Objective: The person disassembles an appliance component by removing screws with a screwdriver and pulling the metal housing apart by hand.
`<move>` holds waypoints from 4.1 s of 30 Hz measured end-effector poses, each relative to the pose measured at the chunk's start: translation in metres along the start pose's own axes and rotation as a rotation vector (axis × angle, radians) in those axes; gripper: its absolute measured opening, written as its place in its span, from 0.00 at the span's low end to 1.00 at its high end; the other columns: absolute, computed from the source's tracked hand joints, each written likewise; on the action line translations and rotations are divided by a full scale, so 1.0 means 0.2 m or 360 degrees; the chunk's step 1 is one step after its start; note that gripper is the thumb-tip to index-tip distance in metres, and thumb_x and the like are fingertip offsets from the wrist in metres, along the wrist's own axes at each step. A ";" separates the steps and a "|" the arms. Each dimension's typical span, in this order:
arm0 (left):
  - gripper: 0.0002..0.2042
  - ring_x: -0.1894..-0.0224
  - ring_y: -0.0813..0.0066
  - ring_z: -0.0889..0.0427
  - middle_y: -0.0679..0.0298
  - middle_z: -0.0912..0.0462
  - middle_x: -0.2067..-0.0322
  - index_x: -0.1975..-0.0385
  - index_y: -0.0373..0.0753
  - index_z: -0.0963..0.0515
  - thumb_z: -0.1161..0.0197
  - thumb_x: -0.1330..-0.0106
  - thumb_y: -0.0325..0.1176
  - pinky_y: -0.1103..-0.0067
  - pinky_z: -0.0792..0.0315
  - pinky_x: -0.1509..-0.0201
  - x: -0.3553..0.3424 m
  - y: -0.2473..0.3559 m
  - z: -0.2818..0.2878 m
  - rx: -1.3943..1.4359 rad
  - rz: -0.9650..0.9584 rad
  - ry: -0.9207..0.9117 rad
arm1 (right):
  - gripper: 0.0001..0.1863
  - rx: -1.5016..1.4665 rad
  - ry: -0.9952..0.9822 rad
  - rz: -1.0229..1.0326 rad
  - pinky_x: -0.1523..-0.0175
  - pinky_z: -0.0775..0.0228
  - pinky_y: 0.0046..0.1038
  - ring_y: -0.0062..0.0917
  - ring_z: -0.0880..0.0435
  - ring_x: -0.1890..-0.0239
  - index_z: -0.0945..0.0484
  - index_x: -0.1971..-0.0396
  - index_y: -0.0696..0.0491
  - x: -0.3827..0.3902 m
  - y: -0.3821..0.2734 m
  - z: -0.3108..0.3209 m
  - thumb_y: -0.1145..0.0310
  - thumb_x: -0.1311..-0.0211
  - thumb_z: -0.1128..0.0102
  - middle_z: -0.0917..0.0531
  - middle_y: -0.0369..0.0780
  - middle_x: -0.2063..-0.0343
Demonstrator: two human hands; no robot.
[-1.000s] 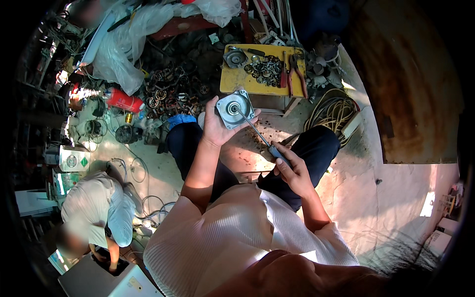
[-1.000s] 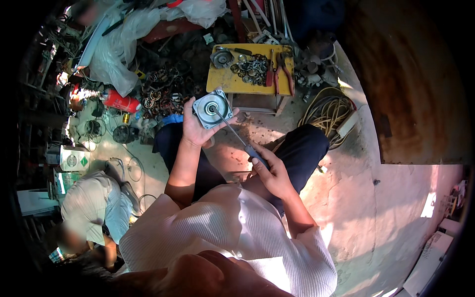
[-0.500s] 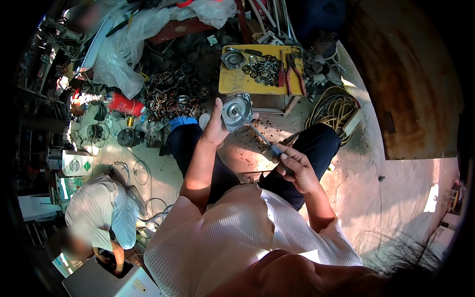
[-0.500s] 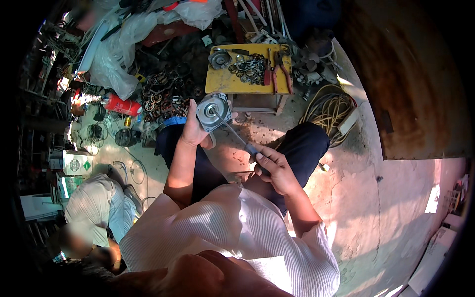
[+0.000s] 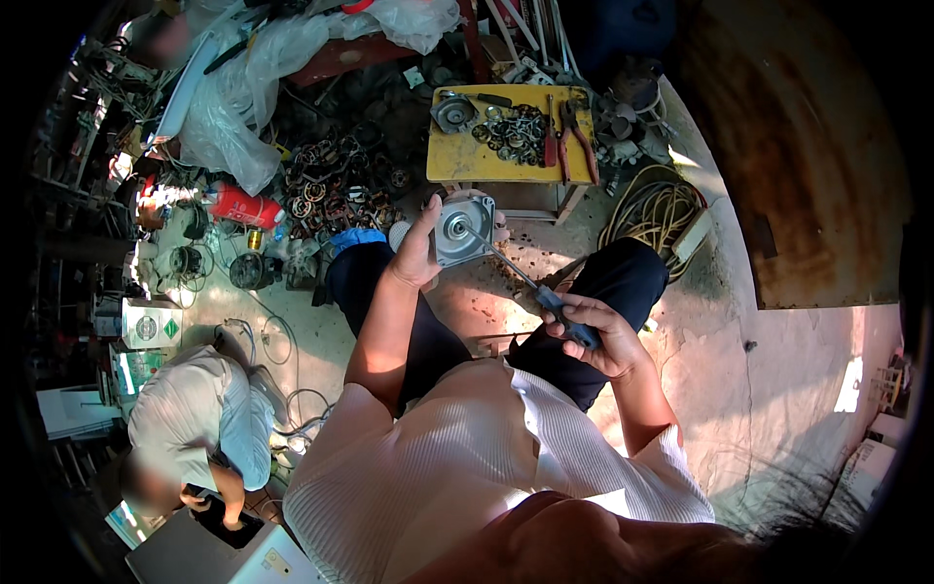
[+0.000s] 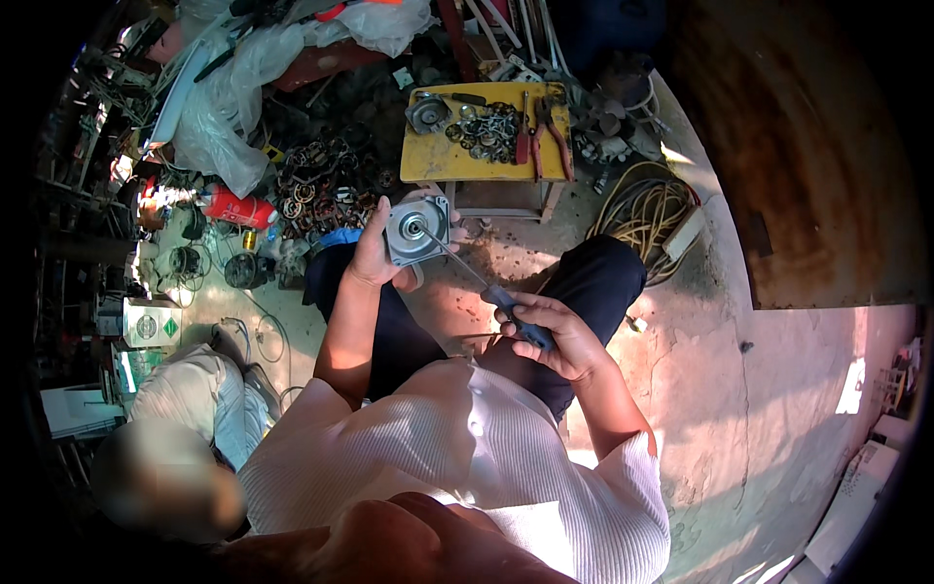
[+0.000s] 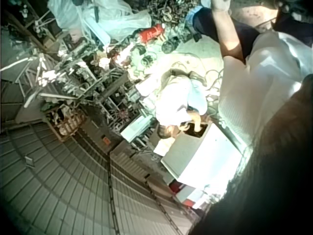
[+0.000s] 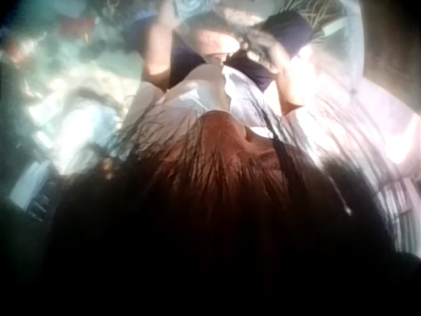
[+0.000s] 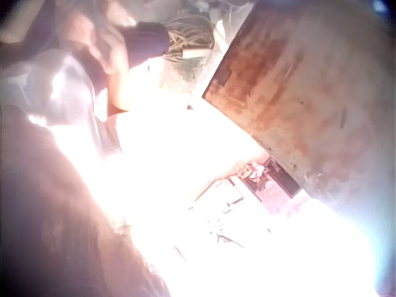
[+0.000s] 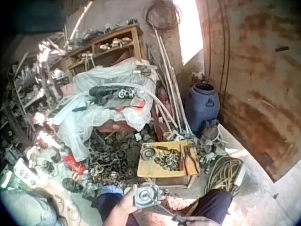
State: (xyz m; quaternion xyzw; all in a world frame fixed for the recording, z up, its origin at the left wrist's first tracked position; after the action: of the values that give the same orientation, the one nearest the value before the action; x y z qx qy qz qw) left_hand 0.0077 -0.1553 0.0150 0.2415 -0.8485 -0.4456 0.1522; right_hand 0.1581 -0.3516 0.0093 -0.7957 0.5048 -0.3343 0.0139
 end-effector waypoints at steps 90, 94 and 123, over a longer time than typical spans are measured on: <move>0.35 0.59 0.55 0.16 0.46 0.20 0.57 0.43 0.34 0.31 0.57 0.33 0.63 0.61 0.20 0.55 -0.10 -0.06 -0.02 0.0239 0.0187 -0.0134 | 0.21 -0.0921 -0.0594 -0.0416 0.82 0.42 0.10 0.14 0.33 0.75 0.38 0.38 0.56 -0.03 0.21 -0.15 0.70 0.28 0.51 0.32 0.38 0.63; 0.33 0.62 0.59 0.16 0.49 0.19 0.59 0.45 0.35 0.29 0.56 0.32 0.61 0.65 0.20 0.59 -0.09 -0.05 -0.06 0.0268 0.0239 -0.0076 | 0.19 -0.0952 -0.0608 -0.0360 0.84 0.48 0.08 0.10 0.38 0.80 0.35 0.37 0.50 -0.05 0.22 -0.12 0.64 0.24 0.54 0.32 0.32 0.71; 0.32 0.58 0.54 0.18 0.52 0.18 0.61 0.56 0.37 0.22 0.52 0.37 0.64 0.57 0.24 0.49 -0.06 -0.64 0.39 0.0688 0.0341 0.0739 | 0.21 0.1307 0.0199 -0.0005 0.83 0.50 0.20 0.13 0.43 0.86 0.33 0.74 0.52 -0.43 0.24 0.28 0.51 0.25 0.53 0.38 0.28 0.84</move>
State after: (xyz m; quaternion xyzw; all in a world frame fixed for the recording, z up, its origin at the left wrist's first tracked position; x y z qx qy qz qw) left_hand 0.0162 -0.1575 -0.1363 0.2727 -0.8866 -0.1698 0.3327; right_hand 0.1279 -0.3227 -0.0949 -0.7030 0.3282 -0.5556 0.2991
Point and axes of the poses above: each hand's wrist, its own x-axis away from the middle knuckle, its own z-axis out of the back of the hand, y = z × x, the point moved 6 cm from there along -x, towards the middle knuckle
